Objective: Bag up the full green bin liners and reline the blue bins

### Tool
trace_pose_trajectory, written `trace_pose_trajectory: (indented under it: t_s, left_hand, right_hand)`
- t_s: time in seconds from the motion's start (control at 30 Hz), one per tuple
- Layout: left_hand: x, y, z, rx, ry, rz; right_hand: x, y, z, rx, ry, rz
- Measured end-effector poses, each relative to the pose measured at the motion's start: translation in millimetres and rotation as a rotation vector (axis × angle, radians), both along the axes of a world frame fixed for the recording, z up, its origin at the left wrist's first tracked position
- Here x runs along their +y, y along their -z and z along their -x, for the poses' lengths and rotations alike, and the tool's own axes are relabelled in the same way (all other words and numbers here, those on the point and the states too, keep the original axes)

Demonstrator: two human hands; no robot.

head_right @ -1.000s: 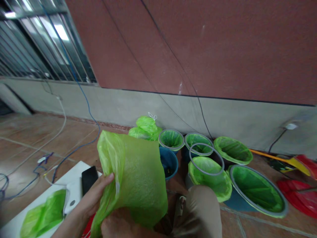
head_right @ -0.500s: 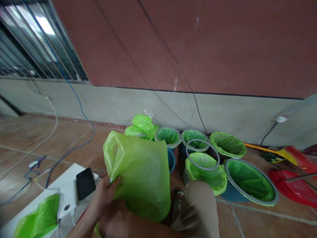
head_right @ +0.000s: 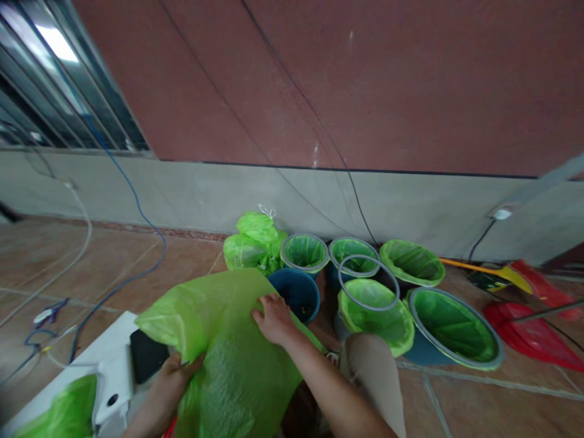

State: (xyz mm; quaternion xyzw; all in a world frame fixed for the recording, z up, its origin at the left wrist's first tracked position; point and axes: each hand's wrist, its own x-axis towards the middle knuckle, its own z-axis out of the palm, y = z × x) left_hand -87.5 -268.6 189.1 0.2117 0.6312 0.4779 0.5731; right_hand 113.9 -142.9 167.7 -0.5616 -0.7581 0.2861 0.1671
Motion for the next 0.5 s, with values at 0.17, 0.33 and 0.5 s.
trace_pose_trajectory:
  t_s: [0.17, 0.33, 0.5]
  left_hand:
    - [-12.5, 0.1, 15.9, -0.013, 0.058, 0.094]
    - [-29.1, 0.3, 34.7, 0.039, 0.001, 0.197]
    - [-34.1, 9.1, 47.3, 0.028, -0.024, 0.197]
  right_hand:
    - [-12.7, 58.3, 15.2, 0.012, -0.076, 0.184]
    - [-7.9, 90.9, 8.0, -0.049, 0.063, 0.251]
    - [4.1, 117.2, -8.2, 0.15, 0.342, 0.318]
